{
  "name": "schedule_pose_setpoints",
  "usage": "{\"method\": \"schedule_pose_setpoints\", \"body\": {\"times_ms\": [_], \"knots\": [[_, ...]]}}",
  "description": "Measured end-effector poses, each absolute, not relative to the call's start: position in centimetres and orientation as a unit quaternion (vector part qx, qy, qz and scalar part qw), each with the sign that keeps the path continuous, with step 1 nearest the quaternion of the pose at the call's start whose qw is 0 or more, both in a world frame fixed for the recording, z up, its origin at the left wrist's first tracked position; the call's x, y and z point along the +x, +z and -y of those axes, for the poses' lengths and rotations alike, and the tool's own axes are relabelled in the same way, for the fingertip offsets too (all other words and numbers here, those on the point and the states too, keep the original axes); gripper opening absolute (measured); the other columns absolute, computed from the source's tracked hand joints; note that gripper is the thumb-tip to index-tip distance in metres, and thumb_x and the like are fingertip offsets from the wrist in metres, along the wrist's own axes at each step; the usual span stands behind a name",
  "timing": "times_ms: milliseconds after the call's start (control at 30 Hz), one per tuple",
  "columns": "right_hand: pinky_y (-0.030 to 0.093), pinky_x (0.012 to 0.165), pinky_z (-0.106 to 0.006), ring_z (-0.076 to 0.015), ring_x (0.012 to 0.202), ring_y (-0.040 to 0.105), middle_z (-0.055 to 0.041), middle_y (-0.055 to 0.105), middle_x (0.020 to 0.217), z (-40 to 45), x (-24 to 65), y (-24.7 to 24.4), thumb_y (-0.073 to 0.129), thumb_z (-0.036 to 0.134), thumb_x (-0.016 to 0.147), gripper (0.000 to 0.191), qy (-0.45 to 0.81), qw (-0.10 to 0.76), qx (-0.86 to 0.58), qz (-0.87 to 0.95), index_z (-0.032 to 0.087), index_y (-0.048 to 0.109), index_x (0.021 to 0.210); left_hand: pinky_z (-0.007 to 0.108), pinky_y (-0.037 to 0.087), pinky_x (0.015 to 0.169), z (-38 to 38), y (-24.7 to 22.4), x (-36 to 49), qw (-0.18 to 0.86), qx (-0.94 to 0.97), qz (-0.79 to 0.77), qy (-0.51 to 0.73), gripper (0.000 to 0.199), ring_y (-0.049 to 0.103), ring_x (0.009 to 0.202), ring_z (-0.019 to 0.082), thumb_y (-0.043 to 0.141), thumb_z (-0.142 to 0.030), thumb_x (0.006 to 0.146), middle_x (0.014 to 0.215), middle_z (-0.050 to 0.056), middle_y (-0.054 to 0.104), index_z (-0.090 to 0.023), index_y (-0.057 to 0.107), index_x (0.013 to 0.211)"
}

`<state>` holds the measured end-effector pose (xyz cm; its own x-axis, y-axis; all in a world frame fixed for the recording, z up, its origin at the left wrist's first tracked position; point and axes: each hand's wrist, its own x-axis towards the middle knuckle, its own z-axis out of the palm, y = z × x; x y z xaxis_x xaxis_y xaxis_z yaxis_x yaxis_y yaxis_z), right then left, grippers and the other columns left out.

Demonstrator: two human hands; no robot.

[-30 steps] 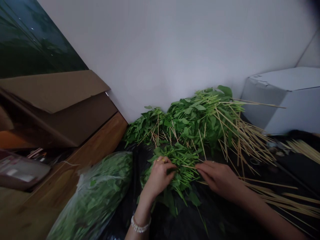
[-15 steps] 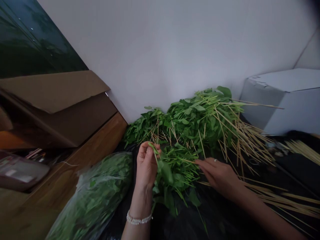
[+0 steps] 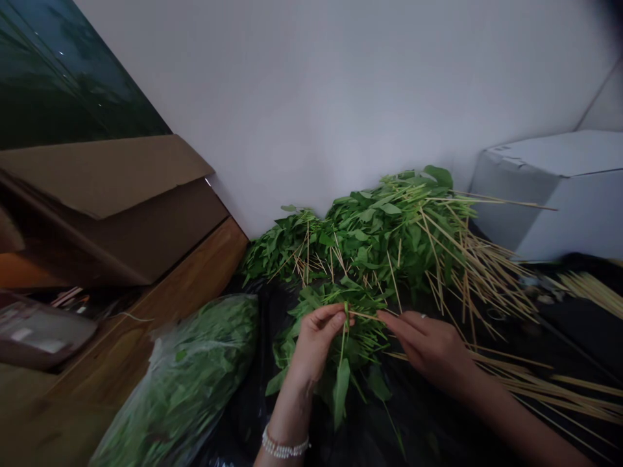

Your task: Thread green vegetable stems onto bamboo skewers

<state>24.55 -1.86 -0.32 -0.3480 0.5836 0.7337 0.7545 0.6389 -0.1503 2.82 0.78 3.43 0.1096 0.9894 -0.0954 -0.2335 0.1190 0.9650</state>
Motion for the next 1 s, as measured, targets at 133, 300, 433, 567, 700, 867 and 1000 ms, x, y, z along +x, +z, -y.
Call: {"method": "schedule_pose_setpoints", "body": {"times_ms": [133,300,433,567,700,867,1000], "knots": [[0.046,0.064,-0.024,-0.0104,0.068,0.061,-0.0023,0.066,0.078,1.91,24.44,-0.29,0.045,0.012,0.093,0.035,-0.108,0.394,-0.415,0.813,0.018,0.061,0.123,0.026,0.051,0.073,-0.91,3.23,2.87,0.600,0.436,-0.437,0.509,0.031,0.067,0.073,0.015,0.084,-0.035,0.065,0.082,0.007,0.076,-0.016,0.077,0.089],[0.045,0.065,-0.024,-0.0108,0.068,0.060,-0.0020,0.064,0.078,1.89,24.40,-0.23,0.047,0.011,0.092,0.034,-0.118,0.392,-0.410,0.815,0.017,0.061,0.122,0.025,0.050,0.072,-0.92,2.94,2.67,0.596,0.440,-0.433,0.513,0.031,0.066,0.071,0.014,0.084,-0.035,0.065,0.080,0.006,0.075,-0.016,0.077,0.088],[0.044,0.066,-0.024,-0.0110,0.068,0.060,-0.0016,0.063,0.077,1.88,24.41,-0.38,0.047,0.010,0.092,0.035,-0.118,0.387,-0.408,0.818,0.017,0.060,0.124,0.025,0.050,0.072,-0.84,2.87,2.60,0.592,0.445,-0.439,0.509,0.031,0.066,0.071,0.014,0.083,-0.035,0.065,0.079,0.007,0.075,-0.016,0.078,0.089],[0.045,0.067,-0.024,-0.0107,0.068,0.059,-0.0018,0.063,0.076,1.88,24.32,-0.53,0.045,0.009,0.092,0.036,-0.118,0.384,-0.412,0.818,0.018,0.061,0.123,0.027,0.050,0.072,-0.85,2.84,2.65,0.589,0.440,-0.446,0.510,0.033,0.066,0.071,0.015,0.084,-0.036,0.064,0.080,0.008,0.075,-0.015,0.078,0.089],[0.044,0.062,-0.024,-0.0103,0.063,0.057,-0.0011,0.062,0.073,1.92,24.19,-0.59,0.045,0.011,0.091,0.035,-0.125,0.378,-0.416,0.817,0.019,0.063,0.121,0.026,0.050,0.073,-0.81,2.93,2.71,0.574,0.456,-0.458,0.503,0.031,0.065,0.070,0.014,0.082,-0.036,0.066,0.077,0.007,0.075,-0.016,0.078,0.089],[0.044,0.063,-0.024,-0.0110,0.065,0.058,-0.0016,0.062,0.074,1.89,24.24,-0.60,0.045,0.009,0.090,0.037,-0.127,0.378,-0.410,0.820,0.019,0.064,0.121,0.027,0.050,0.073,-0.57,3.21,2.97,0.570,0.456,-0.468,0.499,0.035,0.066,0.070,0.015,0.083,-0.038,0.065,0.079,0.008,0.075,-0.015,0.077,0.090],[0.046,0.064,-0.025,-0.0113,0.066,0.059,-0.0023,0.063,0.075,1.89,24.35,-0.52,0.046,0.010,0.090,0.036,-0.124,0.385,-0.410,0.818,0.018,0.064,0.121,0.028,0.051,0.073,-0.55,3.13,3.04,0.576,0.440,-0.466,0.508,0.037,0.066,0.070,0.016,0.083,-0.039,0.064,0.079,0.008,0.075,-0.015,0.077,0.091]]}}
